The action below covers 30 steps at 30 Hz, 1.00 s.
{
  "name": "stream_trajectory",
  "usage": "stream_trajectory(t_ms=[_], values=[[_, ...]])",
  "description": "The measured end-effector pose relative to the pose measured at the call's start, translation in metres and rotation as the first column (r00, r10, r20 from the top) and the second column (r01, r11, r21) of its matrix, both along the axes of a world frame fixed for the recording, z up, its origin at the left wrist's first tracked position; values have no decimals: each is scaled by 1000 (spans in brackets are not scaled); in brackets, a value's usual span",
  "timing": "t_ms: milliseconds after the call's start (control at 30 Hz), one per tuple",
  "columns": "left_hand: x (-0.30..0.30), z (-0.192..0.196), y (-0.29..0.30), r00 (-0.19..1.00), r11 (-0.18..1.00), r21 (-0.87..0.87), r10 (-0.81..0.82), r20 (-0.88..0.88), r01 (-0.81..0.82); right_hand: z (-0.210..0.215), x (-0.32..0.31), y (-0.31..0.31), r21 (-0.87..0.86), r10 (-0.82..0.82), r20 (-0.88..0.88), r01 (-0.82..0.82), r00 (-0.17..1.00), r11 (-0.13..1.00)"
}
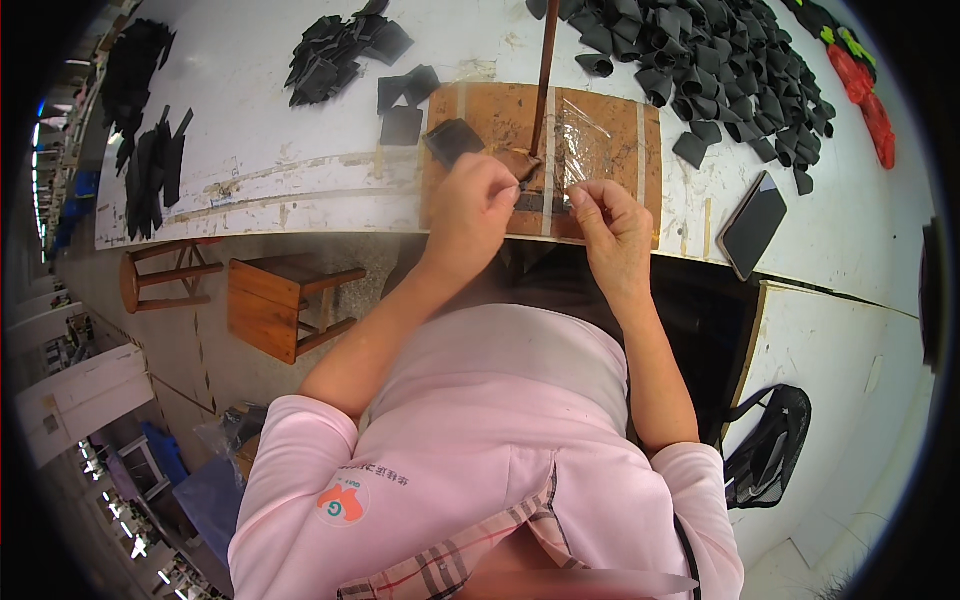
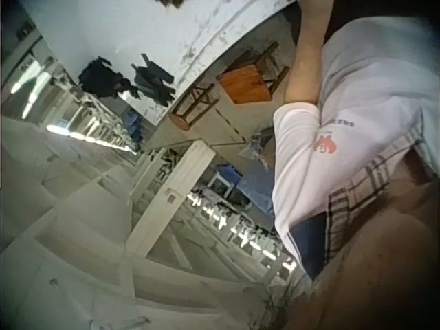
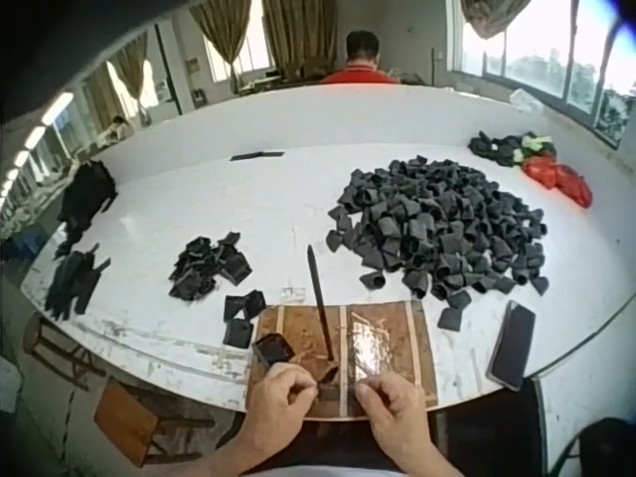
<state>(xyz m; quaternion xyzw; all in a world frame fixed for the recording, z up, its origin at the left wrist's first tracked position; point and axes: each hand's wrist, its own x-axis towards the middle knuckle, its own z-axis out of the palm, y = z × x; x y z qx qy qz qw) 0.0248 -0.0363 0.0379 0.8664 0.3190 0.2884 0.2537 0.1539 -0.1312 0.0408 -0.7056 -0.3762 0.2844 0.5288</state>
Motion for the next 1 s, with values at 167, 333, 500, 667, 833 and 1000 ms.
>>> stream_trajectory(t_ms=[167, 333, 500, 667, 833, 1000], values=[[-7, 27, -7, 885, 165, -894, 152, 440, 416, 25, -10, 5, 223, 65, -536, 67, 842, 972], [-2, 41, -22, 837, 33, -859, 211, 505, 510, 19, 4, -9, 218, 186, -711, -39, 679, 975], [-2, 47, -23, 821, 49, -856, 258, 509, 514, 31, 5, -12, 192, 156, -762, -11, 628, 981], [-1, 52, -20, 845, 64, -866, 191, 499, 497, 28, 8, -14, 178, 138, -702, -15, 699, 984], [1, 52, -21, 882, 145, -893, 154, 445, 426, 33, 3, -13, 160, 101, -687, 15, 719, 987], [0, 51, -20, 886, 163, -896, 155, 436, 413, 30, 2, -13, 175, 109, -646, 8, 755, 985]])
